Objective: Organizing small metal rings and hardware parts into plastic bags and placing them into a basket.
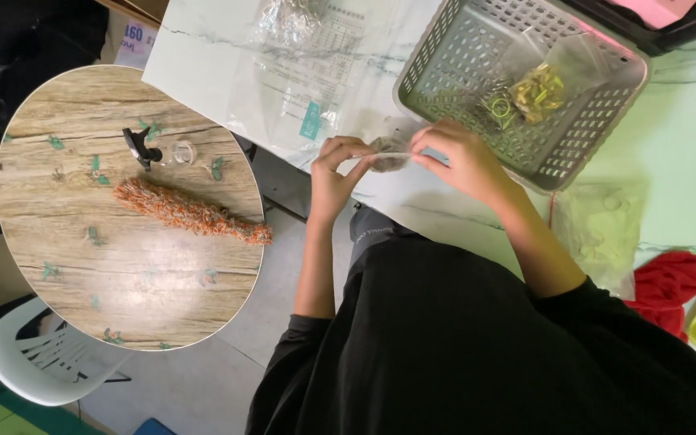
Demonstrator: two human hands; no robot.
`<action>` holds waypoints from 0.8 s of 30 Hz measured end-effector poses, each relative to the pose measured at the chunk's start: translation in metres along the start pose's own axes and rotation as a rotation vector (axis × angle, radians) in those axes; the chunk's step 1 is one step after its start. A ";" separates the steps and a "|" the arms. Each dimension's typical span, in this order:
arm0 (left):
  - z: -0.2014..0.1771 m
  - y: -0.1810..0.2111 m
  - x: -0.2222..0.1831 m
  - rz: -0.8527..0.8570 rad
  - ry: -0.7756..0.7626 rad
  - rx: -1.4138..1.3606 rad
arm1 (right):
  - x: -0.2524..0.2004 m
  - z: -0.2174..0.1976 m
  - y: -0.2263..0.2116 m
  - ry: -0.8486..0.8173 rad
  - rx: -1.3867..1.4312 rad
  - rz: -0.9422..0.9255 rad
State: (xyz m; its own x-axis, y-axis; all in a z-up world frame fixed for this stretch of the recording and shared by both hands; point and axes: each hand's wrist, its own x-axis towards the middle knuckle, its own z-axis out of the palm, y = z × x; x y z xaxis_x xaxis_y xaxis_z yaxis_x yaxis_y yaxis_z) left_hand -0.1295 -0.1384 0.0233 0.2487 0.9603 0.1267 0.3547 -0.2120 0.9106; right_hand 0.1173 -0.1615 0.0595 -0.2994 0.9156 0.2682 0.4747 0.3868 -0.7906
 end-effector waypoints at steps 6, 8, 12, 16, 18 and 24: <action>0.006 -0.014 -0.011 0.077 -0.066 -0.236 | 0.000 0.019 -0.001 -0.004 0.129 -0.049; 0.016 -0.026 -0.019 -0.044 -0.068 -0.350 | -0.013 0.041 0.025 0.004 0.215 0.024; 0.032 -0.040 -0.024 -0.180 0.066 -0.432 | -0.017 0.060 0.045 0.079 0.389 0.143; 0.046 -0.054 -0.025 -0.200 0.182 -0.344 | -0.011 0.067 0.045 0.175 0.309 0.128; 0.049 -0.054 -0.025 -0.186 0.242 -0.417 | -0.011 0.073 0.047 0.239 0.316 0.207; 0.049 -0.044 -0.021 -0.105 0.345 -0.105 | -0.002 0.076 0.037 0.288 0.185 0.100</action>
State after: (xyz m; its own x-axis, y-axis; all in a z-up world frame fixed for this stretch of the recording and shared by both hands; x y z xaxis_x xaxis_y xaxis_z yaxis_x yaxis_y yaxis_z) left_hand -0.1059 -0.1581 -0.0386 -0.1094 0.9842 0.1391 0.2637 -0.1062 0.9587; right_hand 0.0722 -0.1571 -0.0124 -0.0008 0.9515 0.3077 0.3245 0.2913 -0.8999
